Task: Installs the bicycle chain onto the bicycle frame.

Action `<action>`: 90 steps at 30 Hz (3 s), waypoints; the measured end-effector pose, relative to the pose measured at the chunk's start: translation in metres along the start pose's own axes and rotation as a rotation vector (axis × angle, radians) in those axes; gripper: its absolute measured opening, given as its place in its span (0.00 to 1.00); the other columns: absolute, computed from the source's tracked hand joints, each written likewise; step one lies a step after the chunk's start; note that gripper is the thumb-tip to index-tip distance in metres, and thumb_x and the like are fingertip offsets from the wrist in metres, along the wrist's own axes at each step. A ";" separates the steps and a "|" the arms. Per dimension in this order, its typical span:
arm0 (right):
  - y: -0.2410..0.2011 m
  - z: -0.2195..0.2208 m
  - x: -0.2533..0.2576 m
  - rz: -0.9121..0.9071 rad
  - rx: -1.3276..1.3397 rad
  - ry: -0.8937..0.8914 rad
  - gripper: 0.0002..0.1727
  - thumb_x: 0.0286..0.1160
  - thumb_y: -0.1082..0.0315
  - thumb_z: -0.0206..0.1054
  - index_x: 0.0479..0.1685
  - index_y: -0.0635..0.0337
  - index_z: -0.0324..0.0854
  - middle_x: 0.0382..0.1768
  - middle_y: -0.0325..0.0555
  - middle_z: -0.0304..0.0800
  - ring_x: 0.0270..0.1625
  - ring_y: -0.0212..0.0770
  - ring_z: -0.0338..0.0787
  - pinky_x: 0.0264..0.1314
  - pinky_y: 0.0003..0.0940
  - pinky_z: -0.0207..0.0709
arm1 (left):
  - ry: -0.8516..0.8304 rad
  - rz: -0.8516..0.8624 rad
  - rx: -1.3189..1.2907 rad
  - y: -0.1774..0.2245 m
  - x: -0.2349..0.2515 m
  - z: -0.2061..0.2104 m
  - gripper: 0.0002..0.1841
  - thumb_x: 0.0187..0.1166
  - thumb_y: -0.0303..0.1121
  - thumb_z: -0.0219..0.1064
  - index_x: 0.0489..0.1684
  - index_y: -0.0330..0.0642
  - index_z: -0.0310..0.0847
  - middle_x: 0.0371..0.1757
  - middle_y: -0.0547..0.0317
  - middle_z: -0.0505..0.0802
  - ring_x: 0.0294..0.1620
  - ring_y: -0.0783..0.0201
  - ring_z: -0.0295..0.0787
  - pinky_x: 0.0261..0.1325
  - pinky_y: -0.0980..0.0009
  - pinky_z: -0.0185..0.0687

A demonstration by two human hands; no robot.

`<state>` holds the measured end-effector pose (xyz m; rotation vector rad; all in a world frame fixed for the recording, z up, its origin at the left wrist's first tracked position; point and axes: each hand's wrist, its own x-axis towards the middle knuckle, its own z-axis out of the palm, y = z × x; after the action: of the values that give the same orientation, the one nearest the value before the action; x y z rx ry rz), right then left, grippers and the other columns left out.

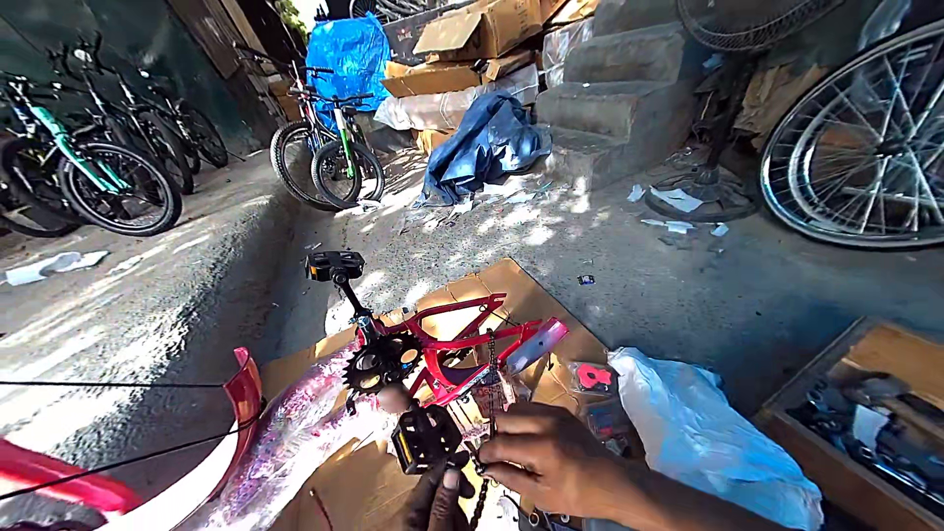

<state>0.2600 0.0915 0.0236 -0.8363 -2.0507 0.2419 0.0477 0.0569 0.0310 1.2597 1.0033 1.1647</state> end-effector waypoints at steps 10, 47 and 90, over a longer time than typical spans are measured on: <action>0.004 0.041 -0.027 0.190 -0.033 0.044 0.09 0.83 0.61 0.65 0.49 0.46 0.91 0.38 0.35 0.93 0.43 0.35 0.91 0.46 0.35 0.86 | 0.067 -0.165 0.040 -0.020 -0.001 0.000 0.14 0.89 0.27 0.57 0.55 0.30 0.88 0.26 0.58 0.88 0.13 0.76 0.67 0.16 0.79 0.65; 0.001 0.048 -0.036 0.080 -0.533 -0.055 0.04 0.80 0.65 0.61 0.41 0.50 0.81 0.26 0.38 0.83 0.30 0.43 0.86 0.31 0.38 0.79 | 0.108 0.233 0.774 -0.042 -0.008 0.023 0.14 0.73 0.29 0.70 0.53 0.35 0.93 0.40 0.55 0.91 0.23 0.76 0.85 0.28 0.78 0.87; 0.037 0.009 -0.035 0.995 0.985 -0.218 0.15 0.76 0.79 0.57 0.59 0.67 0.80 0.47 0.48 0.90 0.46 0.41 0.92 0.54 0.41 0.89 | 0.153 -0.057 -0.054 -0.032 0.001 0.013 0.13 0.81 0.19 0.63 0.60 0.25 0.84 0.35 0.50 0.92 0.27 0.65 0.86 0.34 0.71 0.87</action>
<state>0.2829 0.0981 -0.0216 -1.0928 -1.2212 1.7604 0.0631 0.0571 -0.0002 1.1050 1.1055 1.2508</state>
